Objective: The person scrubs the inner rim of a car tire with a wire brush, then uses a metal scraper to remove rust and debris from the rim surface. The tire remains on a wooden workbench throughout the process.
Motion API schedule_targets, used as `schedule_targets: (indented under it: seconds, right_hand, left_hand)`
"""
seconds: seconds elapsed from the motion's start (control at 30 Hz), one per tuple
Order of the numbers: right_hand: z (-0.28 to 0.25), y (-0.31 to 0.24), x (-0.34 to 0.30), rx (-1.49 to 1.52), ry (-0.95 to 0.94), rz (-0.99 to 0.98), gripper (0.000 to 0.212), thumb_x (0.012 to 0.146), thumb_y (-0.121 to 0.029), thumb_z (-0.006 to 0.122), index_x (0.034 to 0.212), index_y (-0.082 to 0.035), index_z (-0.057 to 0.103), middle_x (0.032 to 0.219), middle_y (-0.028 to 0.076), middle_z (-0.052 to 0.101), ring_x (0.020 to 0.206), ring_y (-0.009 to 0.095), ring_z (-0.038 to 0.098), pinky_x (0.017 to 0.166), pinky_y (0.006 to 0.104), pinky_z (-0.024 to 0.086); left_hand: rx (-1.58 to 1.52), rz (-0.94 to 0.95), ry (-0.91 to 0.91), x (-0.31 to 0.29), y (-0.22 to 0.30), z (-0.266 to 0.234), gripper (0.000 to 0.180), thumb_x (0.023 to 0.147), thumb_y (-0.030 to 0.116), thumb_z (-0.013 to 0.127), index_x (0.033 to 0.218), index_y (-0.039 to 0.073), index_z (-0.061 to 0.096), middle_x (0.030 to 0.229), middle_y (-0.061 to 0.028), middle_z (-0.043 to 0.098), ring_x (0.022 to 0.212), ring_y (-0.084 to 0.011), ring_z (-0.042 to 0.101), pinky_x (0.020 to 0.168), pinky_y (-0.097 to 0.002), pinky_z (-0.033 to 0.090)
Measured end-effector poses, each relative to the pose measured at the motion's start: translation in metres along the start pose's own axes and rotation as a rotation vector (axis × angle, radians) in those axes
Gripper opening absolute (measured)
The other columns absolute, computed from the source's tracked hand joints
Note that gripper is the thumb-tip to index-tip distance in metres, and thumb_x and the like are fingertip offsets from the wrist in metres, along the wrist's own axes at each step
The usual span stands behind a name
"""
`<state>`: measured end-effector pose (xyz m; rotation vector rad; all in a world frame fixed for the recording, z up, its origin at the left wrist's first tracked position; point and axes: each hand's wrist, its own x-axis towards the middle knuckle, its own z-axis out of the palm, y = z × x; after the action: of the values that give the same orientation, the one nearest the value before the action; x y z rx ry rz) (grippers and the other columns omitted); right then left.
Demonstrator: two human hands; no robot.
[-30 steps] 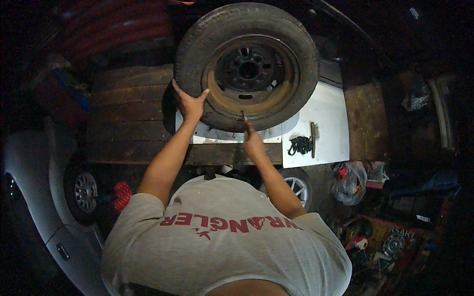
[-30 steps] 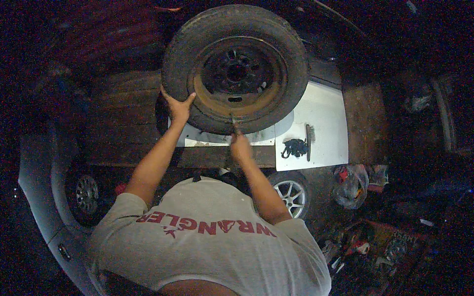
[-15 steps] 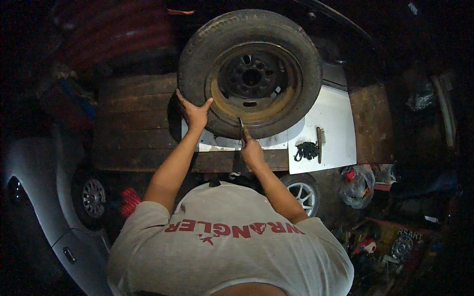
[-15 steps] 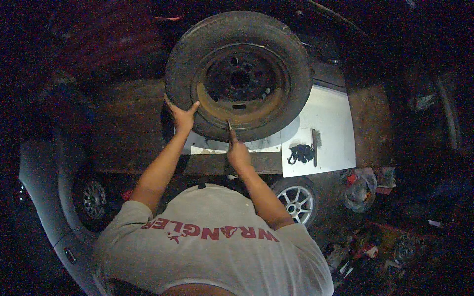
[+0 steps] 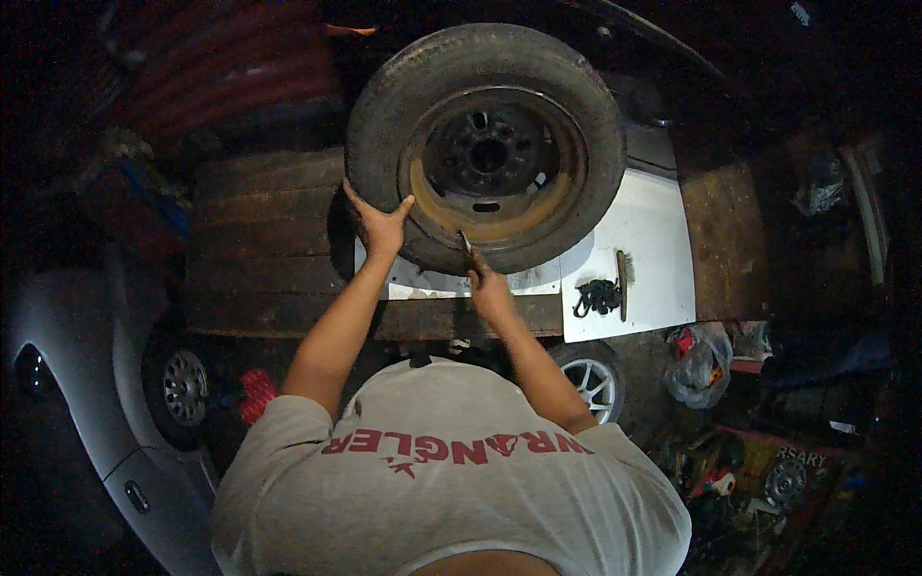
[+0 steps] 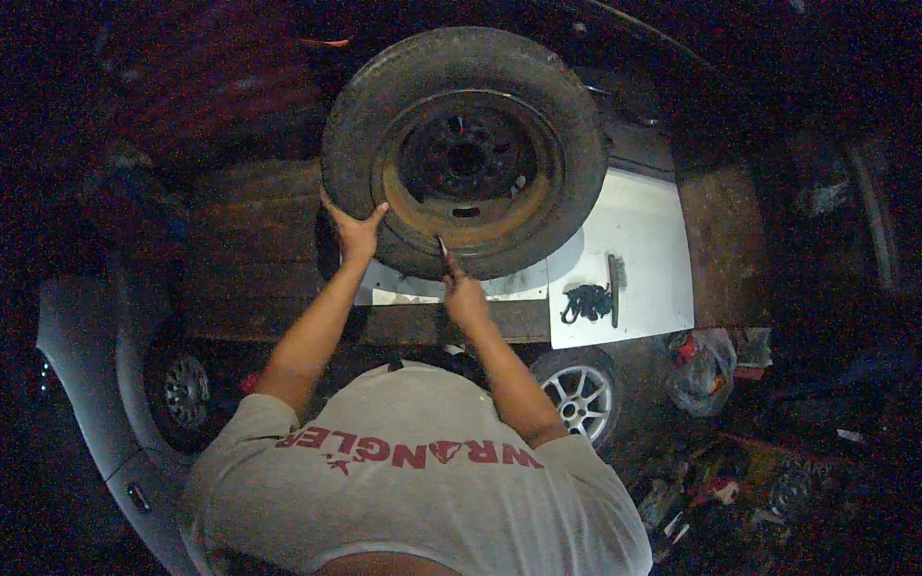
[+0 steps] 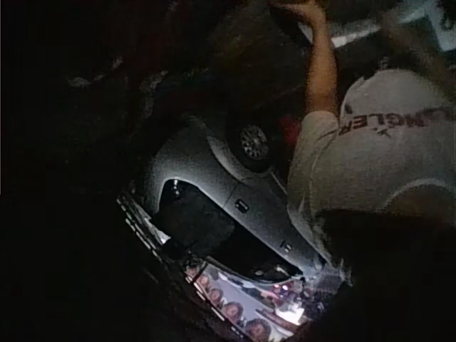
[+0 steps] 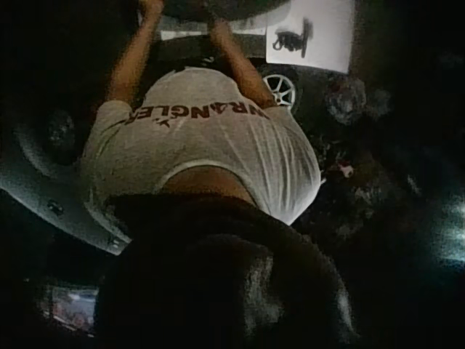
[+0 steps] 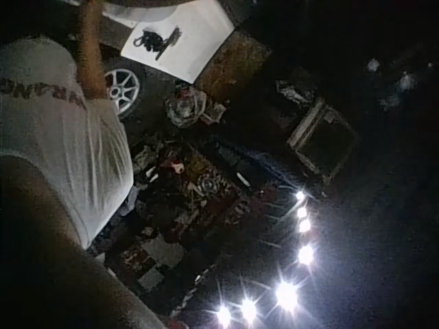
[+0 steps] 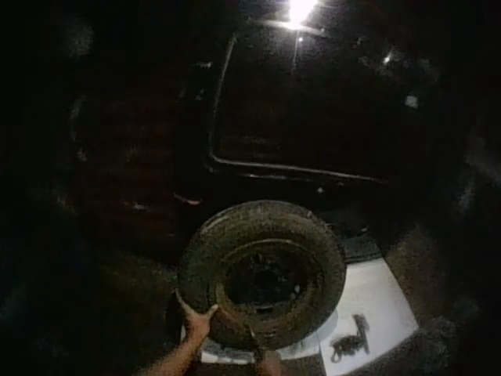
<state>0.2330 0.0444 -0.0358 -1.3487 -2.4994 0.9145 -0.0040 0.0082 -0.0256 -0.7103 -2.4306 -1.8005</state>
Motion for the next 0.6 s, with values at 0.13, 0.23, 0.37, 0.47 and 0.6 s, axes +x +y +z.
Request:
schedule_targets:
  seconds: [0.13,0.23,0.37,0.47,0.6]
  right_hand:
    - [-0.043,0.066,0.011,-0.061,0.077,0.068,0.044,0.094,-0.021,0.052,0.137,-0.009,0.049,0.09,0.029,0.065,0.087,0.048,0.062,0.075,0.0559,0.048]
    - [-0.059,0.047,0.006,-0.033,0.205,0.06,0.048,0.094,-0.017,0.051,0.141,-0.014,0.044,0.088,0.03,0.064,0.084,0.048,0.062,0.074,0.0567,0.048]
    - [-0.003,0.012,0.003,-0.013,0.057,0.03,0.049,0.093,-0.018,0.051,0.142,-0.016,0.044,0.088,0.03,0.065,0.085,0.048,0.063,0.075,0.0573,0.048]
    - [-0.006,-0.005,0.002,-0.04,-0.014,0.028,0.049,0.093,-0.019,0.052,0.142,-0.016,0.045,0.089,0.029,0.065,0.085,0.048,0.062,0.076,0.0574,0.048]
    - [-0.052,0.055,0.012,-0.057,0.163,0.099,0.042,0.093,-0.017,0.053,0.134,-0.008,0.051,0.087,0.029,0.065,0.085,0.048,0.062,0.075,0.0555,0.049]
  left_hand:
    - [0.027,-0.011,-0.008,-0.001,-0.004,-0.002,0.126,0.061,0.038,0.089,0.151,0.004,0.007,0.149,-0.0285,0.027,0.137,-0.0425,0.029,0.113,-0.0484,0.025]
    - [0.061,-0.022,-0.005,-0.001,-0.004,0.001,0.127,0.061,0.039,0.089,0.151,0.004,0.006,0.149,-0.0287,0.026,0.138,-0.0422,0.028,0.113,-0.0485,0.026]
    - [-0.019,-0.065,-0.047,0.0,0.005,-0.003,0.127,0.061,0.039,0.089,0.151,0.003,0.007,0.149,-0.029,0.026,0.138,-0.0421,0.027,0.113,-0.0488,0.024]
    - [0.0,-0.048,-0.046,0.001,0.006,-0.004,0.127,0.061,0.039,0.089,0.151,0.002,0.007,0.149,-0.0293,0.026,0.138,-0.0422,0.026,0.114,-0.0488,0.023]
    - [0.016,-0.001,-0.015,-0.001,0.001,-0.004,0.127,0.061,0.038,0.089,0.15,0.001,0.007,0.149,-0.0296,0.025,0.138,-0.0426,0.026,0.114,-0.0487,0.022]
